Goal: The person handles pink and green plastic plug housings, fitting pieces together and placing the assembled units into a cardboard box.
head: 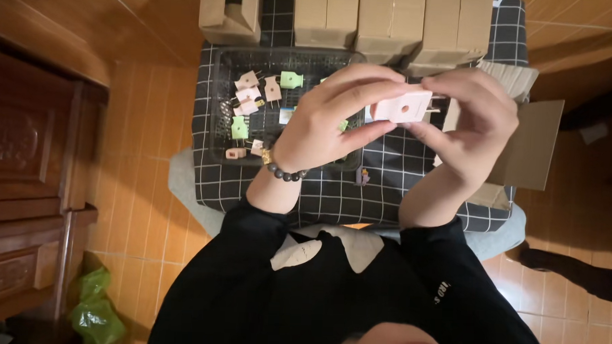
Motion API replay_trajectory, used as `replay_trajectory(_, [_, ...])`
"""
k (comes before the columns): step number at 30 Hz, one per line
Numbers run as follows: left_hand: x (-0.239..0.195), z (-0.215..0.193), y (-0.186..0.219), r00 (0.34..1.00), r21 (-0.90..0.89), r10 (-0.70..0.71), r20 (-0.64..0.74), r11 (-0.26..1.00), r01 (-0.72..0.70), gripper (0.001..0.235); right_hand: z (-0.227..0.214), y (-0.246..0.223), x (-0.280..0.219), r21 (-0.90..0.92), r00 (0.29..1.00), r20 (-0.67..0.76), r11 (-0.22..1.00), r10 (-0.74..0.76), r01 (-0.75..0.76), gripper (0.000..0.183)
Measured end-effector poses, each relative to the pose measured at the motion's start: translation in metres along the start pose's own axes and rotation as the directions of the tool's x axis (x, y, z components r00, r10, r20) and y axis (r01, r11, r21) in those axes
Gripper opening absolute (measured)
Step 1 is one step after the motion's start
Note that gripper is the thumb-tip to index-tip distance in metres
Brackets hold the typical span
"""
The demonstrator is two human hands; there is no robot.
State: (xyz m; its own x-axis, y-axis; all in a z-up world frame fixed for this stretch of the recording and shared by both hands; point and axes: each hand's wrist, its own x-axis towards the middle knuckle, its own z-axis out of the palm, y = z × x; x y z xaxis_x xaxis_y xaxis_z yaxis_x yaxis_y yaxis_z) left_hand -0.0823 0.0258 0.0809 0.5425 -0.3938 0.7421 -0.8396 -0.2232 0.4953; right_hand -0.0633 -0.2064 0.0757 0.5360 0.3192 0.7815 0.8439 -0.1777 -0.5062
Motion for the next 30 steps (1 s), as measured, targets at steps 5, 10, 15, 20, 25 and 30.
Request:
replay_trajectory(5, [-0.002, 0.0, -0.019, 0.999, 0.052, -0.04, 0.033, 0.998, 0.038, 0.049, 0.001, 0.017, -0.004, -0.019, 0.995, 0.006, 0.995, -0.099, 0.099, 0.034])
replay_trajectory(10, [0.0, 0.003, -0.029, 0.994, -0.036, -0.103, 0.047, 0.994, 0.105, 0.052, 0.01, 0.015, 0.001, 0.024, 0.999, -0.035, 0.999, -0.03, 0.03, 0.031])
replay_trajectory(15, [0.005, -0.004, -0.025, 0.991, 0.019, -0.097, -0.092, 0.995, 0.099, 0.036, 0.004, 0.034, -0.009, 0.067, 0.999, -0.026, 0.997, 0.038, -0.036, 0.033])
replay_trajectory(20, [0.005, -0.004, -0.024, 0.986, -0.041, -0.085, -0.144, 0.996, 0.08, 0.039, 0.008, 0.024, 0.003, 0.056, 0.992, -0.032, 0.991, 0.125, -0.123, 0.048])
replay_trajectory(25, [0.006, -0.006, -0.023, 0.987, -0.103, -0.136, -0.089, 0.987, 0.127, 0.042, 0.012, 0.027, -0.002, 0.094, 0.981, -0.102, 0.984, 0.163, -0.154, 0.054])
replay_trajectory(30, [0.008, 0.001, -0.03, 0.992, -0.04, -0.12, 0.024, 0.992, 0.121, 0.035, 0.012, 0.022, 0.003, 0.158, 0.999, -0.01, 0.987, 0.033, -0.031, 0.04])
